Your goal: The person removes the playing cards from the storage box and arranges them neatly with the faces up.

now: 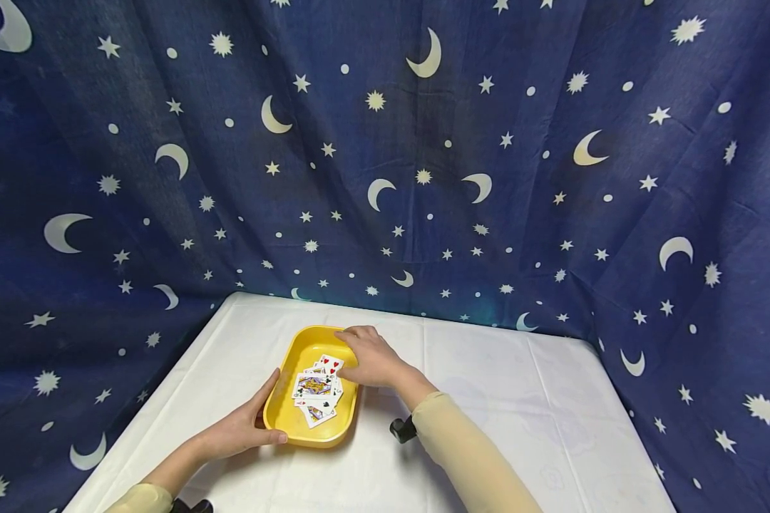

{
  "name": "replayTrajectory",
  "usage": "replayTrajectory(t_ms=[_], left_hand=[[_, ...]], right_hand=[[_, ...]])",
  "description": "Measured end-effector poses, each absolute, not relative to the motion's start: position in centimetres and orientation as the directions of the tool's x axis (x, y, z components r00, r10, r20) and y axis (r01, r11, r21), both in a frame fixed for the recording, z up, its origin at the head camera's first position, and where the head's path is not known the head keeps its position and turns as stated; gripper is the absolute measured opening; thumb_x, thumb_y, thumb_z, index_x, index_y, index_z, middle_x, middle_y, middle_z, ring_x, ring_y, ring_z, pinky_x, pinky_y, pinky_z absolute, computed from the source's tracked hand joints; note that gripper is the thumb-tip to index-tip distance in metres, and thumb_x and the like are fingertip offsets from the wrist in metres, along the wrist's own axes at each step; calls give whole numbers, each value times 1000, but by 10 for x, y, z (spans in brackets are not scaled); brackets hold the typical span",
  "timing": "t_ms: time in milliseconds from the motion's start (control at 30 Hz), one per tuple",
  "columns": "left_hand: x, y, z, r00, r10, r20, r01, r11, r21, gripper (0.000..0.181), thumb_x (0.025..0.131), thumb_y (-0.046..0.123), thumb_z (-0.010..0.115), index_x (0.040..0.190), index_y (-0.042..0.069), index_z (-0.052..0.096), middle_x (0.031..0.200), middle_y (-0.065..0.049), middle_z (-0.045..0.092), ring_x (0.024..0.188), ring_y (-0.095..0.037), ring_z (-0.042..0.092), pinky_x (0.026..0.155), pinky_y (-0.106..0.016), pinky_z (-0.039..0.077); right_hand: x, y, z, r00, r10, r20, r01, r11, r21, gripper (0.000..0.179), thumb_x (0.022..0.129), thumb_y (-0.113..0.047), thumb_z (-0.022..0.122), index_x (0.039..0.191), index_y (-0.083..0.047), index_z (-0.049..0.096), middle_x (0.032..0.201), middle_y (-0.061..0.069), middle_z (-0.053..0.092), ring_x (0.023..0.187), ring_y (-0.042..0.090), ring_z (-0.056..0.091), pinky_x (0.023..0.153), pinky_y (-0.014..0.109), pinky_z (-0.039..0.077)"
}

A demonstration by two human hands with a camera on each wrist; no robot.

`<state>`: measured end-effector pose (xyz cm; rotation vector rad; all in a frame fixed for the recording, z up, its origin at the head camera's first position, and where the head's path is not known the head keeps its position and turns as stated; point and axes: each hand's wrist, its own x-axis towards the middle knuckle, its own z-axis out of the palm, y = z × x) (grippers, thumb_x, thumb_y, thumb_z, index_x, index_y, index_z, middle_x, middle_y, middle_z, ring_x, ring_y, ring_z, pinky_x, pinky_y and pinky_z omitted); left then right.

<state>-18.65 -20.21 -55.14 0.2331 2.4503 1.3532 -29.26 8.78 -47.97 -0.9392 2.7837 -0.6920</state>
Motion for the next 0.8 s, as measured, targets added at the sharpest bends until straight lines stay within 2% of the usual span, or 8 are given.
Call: replayTrajectory(t_ms=[367,600,800], left_hand=[[-185,-204,-551,-928,319,-192,3,523,852,126,80,42,87,166,21,-2,172,-8,2,155,-37,6,121,-62,10],[-185,-204,-552,-929,316,-192,5,530,848,125,80,43,87,166,22,-2,172,-8,3,155,-37,8,120,-63,12],[-185,-205,-553,-927,317,-201,2,539,842,125,81,45,86,166,24,-3,172,-6,2,155,-36,7,121,-61,11]], right_hand=[[-291,59,-487,-753,-657,-33,-595,702,-391,72,89,-33,78,154,-24,48,156,-1,45,147,24,32,121,46,28],[-288,45,-497,-739,-666,-100,-603,721,-341,69,91,-32,77,154,-28,48,154,-2,46,144,23,34,119,44,33],[-285,36,-503,-719,-679,-149,-633,728,-263,65,91,-27,77,150,-32,53,155,-6,47,145,23,35,120,44,30]])
